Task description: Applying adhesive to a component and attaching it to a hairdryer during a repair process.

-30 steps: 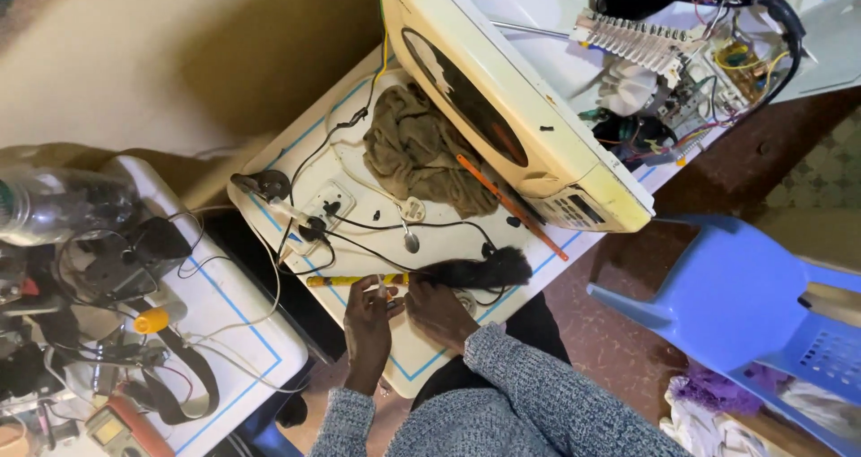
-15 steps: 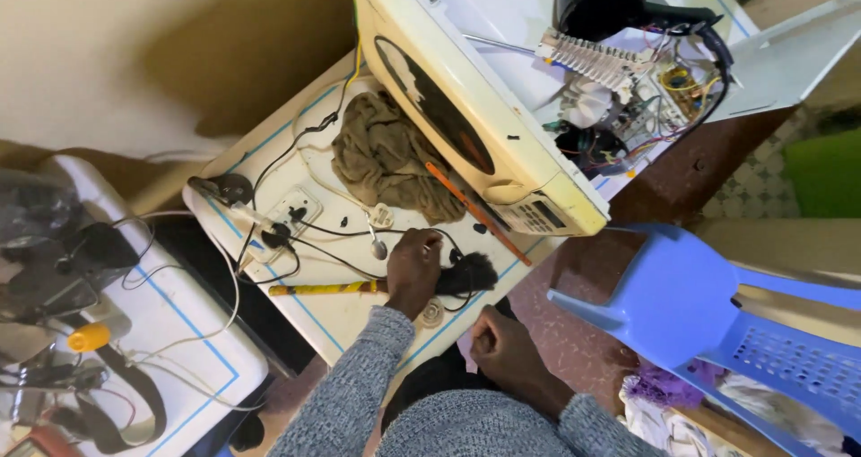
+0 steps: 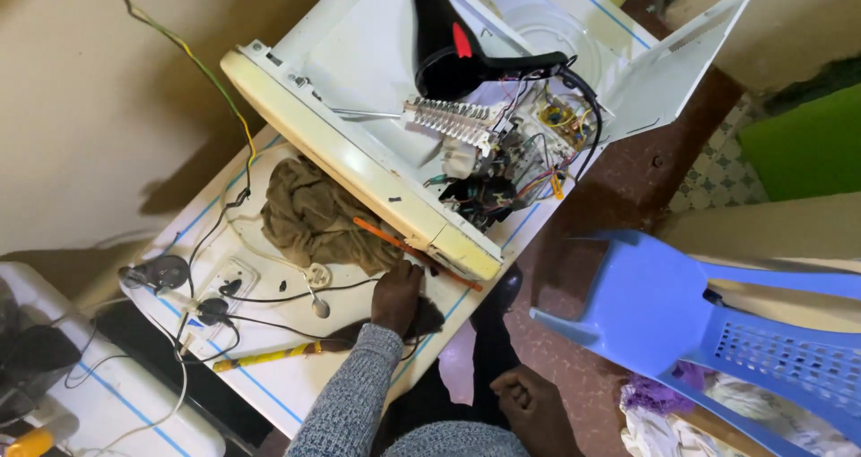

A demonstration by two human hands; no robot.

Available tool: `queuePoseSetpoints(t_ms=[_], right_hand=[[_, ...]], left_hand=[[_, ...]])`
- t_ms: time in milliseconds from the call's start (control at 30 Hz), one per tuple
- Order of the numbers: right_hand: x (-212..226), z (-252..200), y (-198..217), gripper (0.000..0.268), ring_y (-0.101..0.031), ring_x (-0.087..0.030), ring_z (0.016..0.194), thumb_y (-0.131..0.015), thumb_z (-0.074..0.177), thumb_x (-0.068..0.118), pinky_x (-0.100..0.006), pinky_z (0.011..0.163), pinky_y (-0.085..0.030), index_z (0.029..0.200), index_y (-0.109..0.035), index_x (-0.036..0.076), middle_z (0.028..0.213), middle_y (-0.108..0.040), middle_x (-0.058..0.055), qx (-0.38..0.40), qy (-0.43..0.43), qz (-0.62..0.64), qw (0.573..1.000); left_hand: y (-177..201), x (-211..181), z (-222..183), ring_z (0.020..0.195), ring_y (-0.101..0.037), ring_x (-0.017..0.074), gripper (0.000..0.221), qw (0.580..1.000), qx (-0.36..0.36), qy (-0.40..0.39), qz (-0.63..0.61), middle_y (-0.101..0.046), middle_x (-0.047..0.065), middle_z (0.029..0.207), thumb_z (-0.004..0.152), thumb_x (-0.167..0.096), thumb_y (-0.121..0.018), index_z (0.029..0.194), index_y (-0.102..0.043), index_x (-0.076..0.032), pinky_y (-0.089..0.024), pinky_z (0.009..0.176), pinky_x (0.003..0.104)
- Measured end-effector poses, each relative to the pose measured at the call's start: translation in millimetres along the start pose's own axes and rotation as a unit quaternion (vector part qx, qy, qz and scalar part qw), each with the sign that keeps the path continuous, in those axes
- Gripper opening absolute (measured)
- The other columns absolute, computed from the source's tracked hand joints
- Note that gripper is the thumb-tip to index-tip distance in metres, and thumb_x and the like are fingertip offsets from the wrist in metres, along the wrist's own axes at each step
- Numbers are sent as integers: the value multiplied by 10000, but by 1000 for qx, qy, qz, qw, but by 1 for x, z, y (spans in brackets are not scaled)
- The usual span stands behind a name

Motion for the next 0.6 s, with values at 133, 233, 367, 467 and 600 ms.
queuePoseSetpoints(t_ms=[133, 233, 367, 467, 600], right_hand=[[-2, 21, 43, 167, -658, -107, 685, -669, 923, 158, -248, 667, -518, 939, -836, 155, 850, -826, -7, -11, 24, 5, 1000], [3, 37, 78, 172, -632, -117, 627, -669, 905, 94, -254, 628, -479, 919, -839, 120, 756, -797, -47, -2, 31, 23, 999], [18, 60, 136, 132, -754, -145, 689, -696, 891, 139, -283, 670, -550, 906, -826, 121, 822, -836, -32, -23, 113, 14, 993], [27, 70, 176, 144, -761, -169, 709, -692, 895, 114, -306, 695, -552, 904, -835, 98, 843, -839, -50, -29, 87, 12, 996], [35, 88, 202, 213, -731, -172, 706, -648, 895, 131, -315, 693, -514, 932, -855, 97, 860, -849, -54, -21, 88, -43, 995]], left_hand=[[-18, 16, -2, 610, -634, 291, 144, 991, 70, 111, -23, -630, 104, 857, 828, -77, -668, 910, -566, -135, -521, 505, 425], [-37, 41, -13, 963, -665, 418, 230, 894, 199, 340, -212, -660, 190, 1048, 965, -270, -650, 1045, -574, -68, -515, 741, 561], [11, 50, -24, 956, -694, 341, 243, 829, 44, 482, -281, -728, 148, 1039, 868, -216, -668, 1078, -636, -98, -523, 842, 484], [92, 31, -22, 655, -635, 212, 116, 674, -76, 635, -370, -729, 80, 739, 841, -137, -772, 926, -713, -84, -520, 577, 371], [210, 6, 12, 629, -578, 147, 273, 608, -180, 656, -409, -709, 97, 737, 832, -142, -816, 1079, -786, -28, -495, 626, 281]])
Point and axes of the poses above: each hand's wrist, its own z-axis towards the middle knuckle, its own y-axis out of the back of the hand, x = y × z, the point moved 9 cm from there along z, towards the middle knuckle
